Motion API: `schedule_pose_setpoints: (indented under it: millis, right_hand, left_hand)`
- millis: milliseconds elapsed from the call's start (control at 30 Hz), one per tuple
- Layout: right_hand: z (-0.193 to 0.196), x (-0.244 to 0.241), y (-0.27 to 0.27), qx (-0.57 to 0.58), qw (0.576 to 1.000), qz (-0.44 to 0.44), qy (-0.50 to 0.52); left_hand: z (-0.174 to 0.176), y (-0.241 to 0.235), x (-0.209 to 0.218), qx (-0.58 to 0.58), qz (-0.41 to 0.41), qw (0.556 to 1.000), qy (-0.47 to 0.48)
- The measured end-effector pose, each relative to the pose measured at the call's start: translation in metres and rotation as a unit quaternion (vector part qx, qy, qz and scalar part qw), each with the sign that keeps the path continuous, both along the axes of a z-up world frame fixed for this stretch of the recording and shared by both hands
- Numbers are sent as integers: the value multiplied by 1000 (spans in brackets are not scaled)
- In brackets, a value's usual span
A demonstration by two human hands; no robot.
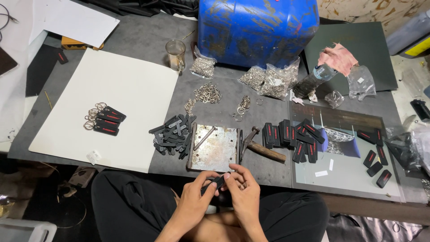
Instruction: Assembling leather keychains by attaching metal rings and chains to leather strips using a hammer and jig
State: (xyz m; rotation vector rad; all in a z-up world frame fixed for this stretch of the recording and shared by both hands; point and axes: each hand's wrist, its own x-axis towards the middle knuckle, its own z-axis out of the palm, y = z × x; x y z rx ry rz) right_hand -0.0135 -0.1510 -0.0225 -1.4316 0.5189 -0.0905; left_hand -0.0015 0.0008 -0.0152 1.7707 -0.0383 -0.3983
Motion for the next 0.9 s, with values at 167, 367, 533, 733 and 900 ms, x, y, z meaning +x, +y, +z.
schedule_pose_setpoints:
  millis: [167,367,533,733,900]
  right_hand:
    - [-8,0,-1,-34,999,8,7]
    - [-7,2,0,-38,999,9,13]
    - [-2,2,0,-61,998,13,32]
    - [-6,2,0,-43,999,4,23]
    - [-6,2,0,-33,999,2,21]
  left_hand:
    - [-1,2,1,19,-2,1000,-8]
    - [-6,2,2,24,-1,1000,-4]
    - [-4,2,2,30,-4,999,15]
    - [-1,2,3,27,-3,1000,10]
    - [1,1,3,28,-6,999,20]
